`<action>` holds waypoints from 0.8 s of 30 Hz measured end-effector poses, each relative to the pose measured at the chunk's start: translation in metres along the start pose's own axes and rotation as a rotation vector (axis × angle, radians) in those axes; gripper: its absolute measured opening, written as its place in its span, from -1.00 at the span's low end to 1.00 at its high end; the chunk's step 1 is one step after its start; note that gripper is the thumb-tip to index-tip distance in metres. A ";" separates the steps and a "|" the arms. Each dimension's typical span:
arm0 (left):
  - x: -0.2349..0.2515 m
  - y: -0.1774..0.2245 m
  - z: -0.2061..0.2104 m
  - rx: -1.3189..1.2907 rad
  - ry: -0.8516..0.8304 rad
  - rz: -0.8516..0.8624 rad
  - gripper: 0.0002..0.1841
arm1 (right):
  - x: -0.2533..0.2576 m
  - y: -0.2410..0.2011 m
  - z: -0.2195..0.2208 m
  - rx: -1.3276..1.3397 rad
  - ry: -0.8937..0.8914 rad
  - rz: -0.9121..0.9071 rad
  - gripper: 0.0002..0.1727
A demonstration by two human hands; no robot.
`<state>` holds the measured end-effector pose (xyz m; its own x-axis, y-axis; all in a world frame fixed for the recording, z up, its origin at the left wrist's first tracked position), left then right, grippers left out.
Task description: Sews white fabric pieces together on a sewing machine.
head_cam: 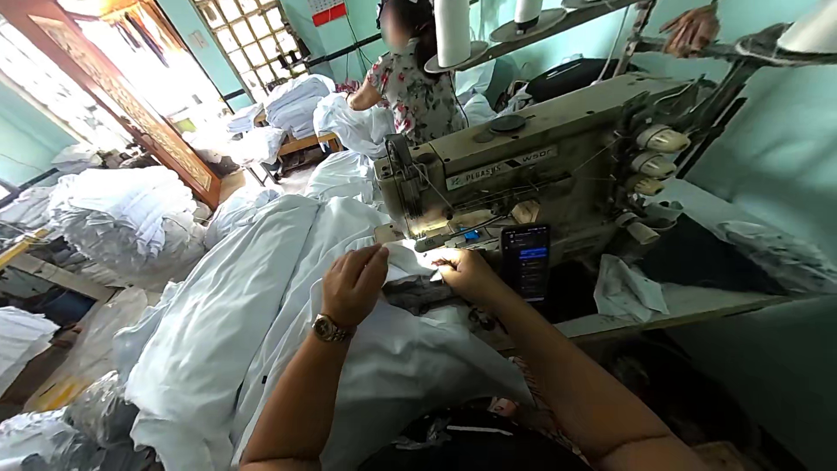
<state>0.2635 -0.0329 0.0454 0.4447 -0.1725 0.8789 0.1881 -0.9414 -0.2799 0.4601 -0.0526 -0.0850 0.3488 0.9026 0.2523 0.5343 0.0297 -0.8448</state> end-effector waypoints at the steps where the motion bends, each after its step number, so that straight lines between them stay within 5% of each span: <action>1: 0.005 0.002 -0.007 0.038 0.042 0.031 -0.91 | -0.001 0.000 0.001 -0.002 -0.013 -0.012 -0.73; 6: 0.011 0.015 -0.008 -0.009 -0.096 0.090 -0.91 | -0.038 -0.045 0.005 0.070 -0.080 -0.166 -0.68; 11: 0.008 0.024 0.033 -0.568 -0.742 -0.082 -0.77 | -0.088 -0.097 0.005 0.147 -0.142 -0.465 -0.61; 14: 0.004 0.032 0.052 -0.776 -0.997 -0.022 -0.75 | -0.084 -0.098 0.007 0.164 -0.182 -0.506 -0.60; 20: 0.030 -0.011 0.049 -0.697 -1.009 -0.083 -0.80 | -0.037 -0.035 0.006 0.188 -0.113 -0.075 -0.62; 24: 0.032 -0.029 0.049 -0.288 -1.023 -0.120 -0.79 | -0.032 -0.031 0.009 0.235 -0.081 -0.086 -0.61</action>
<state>0.3149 0.0033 0.0625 0.9855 0.1247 0.1152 0.1248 -0.9922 0.0059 0.4258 -0.0791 -0.0714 0.2418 0.9239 0.2967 0.3626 0.1975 -0.9107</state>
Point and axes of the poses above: each hand's wrist, its own x-axis towards the middle knuckle, its own z-axis out of the palm, y = z × x, the point moved 10 cm from there along x, towards the middle knuckle, and after that the axes turned 4 degrees about x, right-handed, at the moved point
